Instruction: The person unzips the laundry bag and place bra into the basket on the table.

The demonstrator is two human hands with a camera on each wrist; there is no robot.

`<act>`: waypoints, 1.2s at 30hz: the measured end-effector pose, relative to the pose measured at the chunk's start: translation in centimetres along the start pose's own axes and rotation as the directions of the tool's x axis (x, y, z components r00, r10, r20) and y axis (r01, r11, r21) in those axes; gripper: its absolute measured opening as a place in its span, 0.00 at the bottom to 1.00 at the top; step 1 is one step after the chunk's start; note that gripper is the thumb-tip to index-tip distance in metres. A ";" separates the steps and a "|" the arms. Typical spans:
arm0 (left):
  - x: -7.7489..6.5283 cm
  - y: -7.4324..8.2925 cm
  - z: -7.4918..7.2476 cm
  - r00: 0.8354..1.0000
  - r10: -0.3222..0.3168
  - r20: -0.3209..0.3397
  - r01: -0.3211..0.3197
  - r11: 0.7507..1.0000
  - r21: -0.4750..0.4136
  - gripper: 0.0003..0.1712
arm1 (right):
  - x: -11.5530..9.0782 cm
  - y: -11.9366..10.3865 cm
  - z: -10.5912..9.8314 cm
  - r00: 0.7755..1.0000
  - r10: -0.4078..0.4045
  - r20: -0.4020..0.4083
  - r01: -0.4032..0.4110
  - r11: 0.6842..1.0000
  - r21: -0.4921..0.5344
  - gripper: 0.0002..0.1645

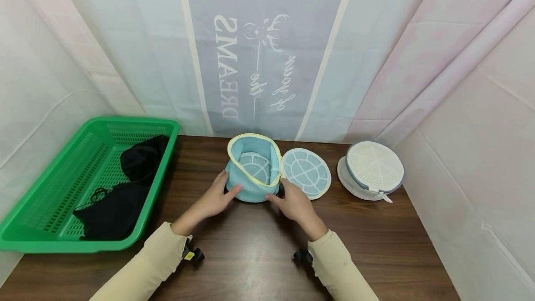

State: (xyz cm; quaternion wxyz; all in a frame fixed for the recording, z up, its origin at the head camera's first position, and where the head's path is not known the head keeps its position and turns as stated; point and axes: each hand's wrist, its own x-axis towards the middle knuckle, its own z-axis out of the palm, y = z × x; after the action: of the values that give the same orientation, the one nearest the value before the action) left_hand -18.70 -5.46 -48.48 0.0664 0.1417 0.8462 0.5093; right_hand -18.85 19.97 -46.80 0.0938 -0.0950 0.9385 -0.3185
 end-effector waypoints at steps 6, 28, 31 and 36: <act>1.2 0.0 -0.3 1.000 -0.004 -0.023 0.004 1.000 0.017 0.39 | 1.3 0.1 0.1 1.000 0.007 -0.007 -0.007 1.000 0.011 0.40; 4.1 -0.1 -1.0 0.998 -0.029 -0.057 0.031 0.999 0.032 0.40 | 4.3 0.0 0.1 0.998 0.056 -0.040 -0.054 0.997 0.054 0.38; 4.4 -0.1 -1.1 0.997 -0.035 -0.066 0.037 0.999 0.036 0.39 | 4.6 -0.1 0.1 0.997 0.068 -0.039 -0.066 0.996 0.055 0.38; 4.7 0.1 -1.0 0.997 -0.049 -0.056 0.051 0.998 0.026 0.39 | 4.8 0.1 0.4 0.994 0.097 -0.044 -0.094 0.994 0.059 0.34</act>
State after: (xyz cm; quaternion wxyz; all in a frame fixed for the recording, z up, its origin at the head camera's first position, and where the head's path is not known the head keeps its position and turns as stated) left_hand -23.45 -4.84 -47.79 0.0536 0.1072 0.8579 0.4997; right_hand -23.45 18.65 -47.69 0.0897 -0.0398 0.9344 -0.3423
